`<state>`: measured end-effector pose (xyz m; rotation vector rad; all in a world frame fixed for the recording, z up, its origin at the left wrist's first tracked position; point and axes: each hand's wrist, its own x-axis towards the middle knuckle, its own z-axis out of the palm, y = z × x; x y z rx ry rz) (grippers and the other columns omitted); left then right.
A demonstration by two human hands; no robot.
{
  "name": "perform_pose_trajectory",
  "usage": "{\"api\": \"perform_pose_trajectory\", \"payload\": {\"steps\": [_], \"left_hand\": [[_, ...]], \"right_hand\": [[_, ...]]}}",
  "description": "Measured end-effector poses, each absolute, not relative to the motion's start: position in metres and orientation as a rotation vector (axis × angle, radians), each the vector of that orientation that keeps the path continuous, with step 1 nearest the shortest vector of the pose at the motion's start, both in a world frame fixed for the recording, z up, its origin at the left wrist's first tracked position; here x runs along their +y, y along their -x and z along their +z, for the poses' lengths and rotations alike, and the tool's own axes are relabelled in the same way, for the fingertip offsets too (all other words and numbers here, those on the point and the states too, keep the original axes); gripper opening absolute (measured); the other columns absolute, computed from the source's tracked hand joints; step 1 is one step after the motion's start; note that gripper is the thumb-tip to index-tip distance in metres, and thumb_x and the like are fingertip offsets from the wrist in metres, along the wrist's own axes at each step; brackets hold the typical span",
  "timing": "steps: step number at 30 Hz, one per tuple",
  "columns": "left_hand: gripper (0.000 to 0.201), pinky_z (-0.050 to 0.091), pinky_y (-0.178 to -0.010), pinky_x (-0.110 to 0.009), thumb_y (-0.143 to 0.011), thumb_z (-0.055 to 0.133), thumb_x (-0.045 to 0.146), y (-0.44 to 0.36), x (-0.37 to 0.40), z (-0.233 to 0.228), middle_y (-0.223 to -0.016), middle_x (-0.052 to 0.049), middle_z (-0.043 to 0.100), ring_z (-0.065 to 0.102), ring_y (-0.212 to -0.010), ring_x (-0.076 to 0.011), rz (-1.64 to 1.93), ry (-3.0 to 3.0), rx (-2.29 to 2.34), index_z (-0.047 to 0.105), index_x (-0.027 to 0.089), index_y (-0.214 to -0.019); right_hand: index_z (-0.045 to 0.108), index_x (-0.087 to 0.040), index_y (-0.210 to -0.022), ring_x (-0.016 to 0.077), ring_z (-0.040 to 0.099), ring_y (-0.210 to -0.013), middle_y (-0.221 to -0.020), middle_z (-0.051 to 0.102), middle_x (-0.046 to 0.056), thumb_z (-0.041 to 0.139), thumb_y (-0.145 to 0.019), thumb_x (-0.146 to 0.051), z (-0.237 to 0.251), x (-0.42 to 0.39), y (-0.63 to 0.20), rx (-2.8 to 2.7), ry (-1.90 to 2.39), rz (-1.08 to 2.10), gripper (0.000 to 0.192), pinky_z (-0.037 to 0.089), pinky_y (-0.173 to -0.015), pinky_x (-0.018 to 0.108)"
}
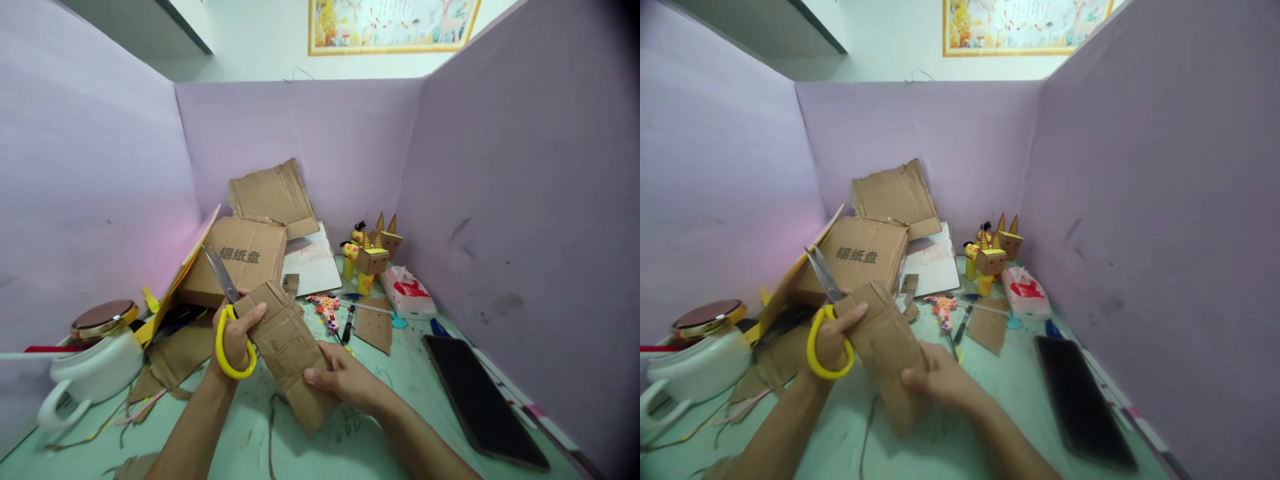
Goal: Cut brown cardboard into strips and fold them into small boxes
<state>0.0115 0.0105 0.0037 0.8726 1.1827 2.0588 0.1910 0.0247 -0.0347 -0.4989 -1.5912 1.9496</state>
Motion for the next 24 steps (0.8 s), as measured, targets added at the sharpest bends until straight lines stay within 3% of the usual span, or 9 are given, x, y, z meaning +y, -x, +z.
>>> {"api": "perform_pose_trajectory", "payload": {"steps": [4,9,11,15,21,24], "left_hand": [[0.037,0.046,-0.06,-0.023,-0.048,0.076,0.02,-0.008,0.01,0.006,-0.066,0.007,0.057,0.056,-0.059,-0.0113,2.221,-0.767,1.259,0.053,0.02,-0.077],[0.036,0.049,-0.064,-0.028,-0.057,0.07,0.027,-0.005,0.014,0.008,-0.071,0.006,0.057,0.058,-0.061,-0.0118,2.356,-0.486,1.267,0.047,0.022,-0.085],[0.037,0.05,-0.065,-0.03,-0.06,0.068,0.028,-0.008,0.014,0.005,-0.073,0.005,0.058,0.059,-0.063,-0.0124,2.343,-0.438,1.239,0.044,0.023,-0.087],[0.043,0.05,-0.067,-0.029,-0.057,0.073,0.025,-0.022,0.014,-0.001,-0.073,0.006,0.059,0.061,-0.065,-0.013,2.249,-0.484,1.198,0.045,0.022,-0.09],[0.048,0.052,-0.07,-0.035,-0.052,0.074,0.021,-0.023,0.009,0.0,-0.082,-0.003,0.065,0.064,-0.077,-0.0219,1.954,-0.693,0.999,0.052,0.017,-0.094],[0.047,0.052,-0.064,-0.032,-0.058,0.072,0.02,-0.025,0.006,-0.004,-0.086,-0.004,0.066,0.064,-0.075,-0.0218,1.772,-0.828,0.952,0.051,0.019,-0.099]], "right_hand": [[0.064,-0.015,-0.084,0.024,0.061,-0.079,-0.081,0.068,0.004,0.074,-0.06,-0.038,-0.024,0.031,-0.2,-1.59,0.735,1.691,0.034,0.048,-0.072,0.036],[0.057,-0.018,-0.106,0.0268,0.061,-0.09,-0.101,0.066,0.009,0.077,-0.055,-0.038,-0.026,0.024,-0.187,-1.289,0.615,1.664,0.058,0.049,-0.077,0.039],[0.056,-0.017,-0.109,0.0275,0.061,-0.092,-0.102,0.066,0.011,0.076,-0.058,-0.036,-0.033,0.02,-0.179,-1.226,0.697,1.597,0.058,0.049,-0.079,0.042],[0.056,-0.017,-0.11,0.0261,0.063,-0.084,-0.091,0.069,0.009,0.073,-0.063,-0.036,-0.039,0.027,-0.182,-1.0,0.795,1.454,0.053,0.052,-0.076,0.044],[0.059,-0.017,-0.106,0.0212,0.063,-0.067,-0.076,0.068,0.003,0.076,-0.053,-0.02,-0.014,0.052,-0.216,-0.885,0.686,1.469,0.056,0.054,-0.054,0.031],[0.061,-0.019,-0.104,0.0194,0.064,-0.073,-0.077,0.07,0.001,0.072,-0.058,-0.02,-0.008,0.056,-0.218,-0.75,0.616,1.491,0.047,0.054,-0.056,0.028]]}}
